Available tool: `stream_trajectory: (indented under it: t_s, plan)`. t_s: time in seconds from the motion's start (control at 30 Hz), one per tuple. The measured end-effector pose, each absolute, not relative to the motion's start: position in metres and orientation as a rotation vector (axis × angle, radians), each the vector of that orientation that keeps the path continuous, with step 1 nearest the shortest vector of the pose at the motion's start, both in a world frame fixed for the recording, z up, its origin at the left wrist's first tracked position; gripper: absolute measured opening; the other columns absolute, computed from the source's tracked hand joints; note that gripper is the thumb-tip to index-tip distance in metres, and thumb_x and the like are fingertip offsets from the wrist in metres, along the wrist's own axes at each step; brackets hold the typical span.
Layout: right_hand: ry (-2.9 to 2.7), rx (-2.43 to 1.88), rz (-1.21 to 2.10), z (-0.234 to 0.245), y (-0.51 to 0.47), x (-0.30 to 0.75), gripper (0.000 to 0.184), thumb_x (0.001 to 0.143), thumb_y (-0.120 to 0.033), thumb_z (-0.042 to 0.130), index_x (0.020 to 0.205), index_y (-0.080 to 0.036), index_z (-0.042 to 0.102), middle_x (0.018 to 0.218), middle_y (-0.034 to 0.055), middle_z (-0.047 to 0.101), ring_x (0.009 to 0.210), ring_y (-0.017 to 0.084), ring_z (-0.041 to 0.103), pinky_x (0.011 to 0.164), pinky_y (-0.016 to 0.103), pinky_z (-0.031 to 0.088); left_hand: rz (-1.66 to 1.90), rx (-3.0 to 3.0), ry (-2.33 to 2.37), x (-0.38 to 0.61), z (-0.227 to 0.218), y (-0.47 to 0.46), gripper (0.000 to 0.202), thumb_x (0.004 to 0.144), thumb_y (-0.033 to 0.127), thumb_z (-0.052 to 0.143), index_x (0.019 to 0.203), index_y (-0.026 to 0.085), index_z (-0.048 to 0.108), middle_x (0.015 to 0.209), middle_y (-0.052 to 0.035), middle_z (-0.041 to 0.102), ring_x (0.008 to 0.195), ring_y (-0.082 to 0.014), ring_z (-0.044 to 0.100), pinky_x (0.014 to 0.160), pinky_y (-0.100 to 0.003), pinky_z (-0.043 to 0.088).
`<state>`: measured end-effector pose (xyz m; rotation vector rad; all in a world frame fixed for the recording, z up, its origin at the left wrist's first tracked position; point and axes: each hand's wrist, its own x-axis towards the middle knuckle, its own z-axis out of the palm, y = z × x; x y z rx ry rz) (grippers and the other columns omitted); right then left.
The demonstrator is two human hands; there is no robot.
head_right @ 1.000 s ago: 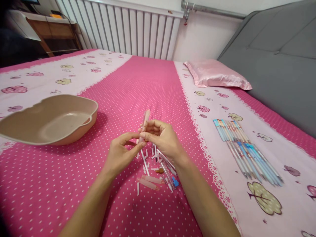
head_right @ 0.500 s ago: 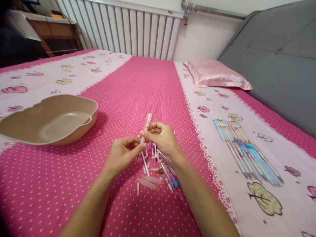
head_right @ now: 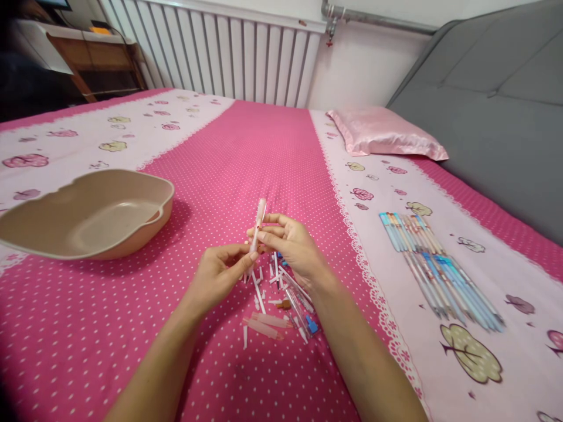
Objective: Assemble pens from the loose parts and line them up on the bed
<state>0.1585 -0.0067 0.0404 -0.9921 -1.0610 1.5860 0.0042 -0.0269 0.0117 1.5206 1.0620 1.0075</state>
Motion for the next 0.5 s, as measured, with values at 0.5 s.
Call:
stream_trajectory:
  t_s: [0.5]
  plan:
    - [-1.185,-1.061,1.459,0.0319,-0.0032,0.1586,0.042,0.056,-0.03,0.084,0.083,-0.017,0.056,0.07,-0.0025,0.058,0.063,0.01,0.058,0.061,0.025,0.047,0.994,1.638,1.095,0.0051,0.0084,-0.0262,0.029,0.083,0.039,0.056,0.073,0.012,0.065,0.058,0.0008,0.053,0.053,-0.0091,0.042,0.051,-0.022,0.032]
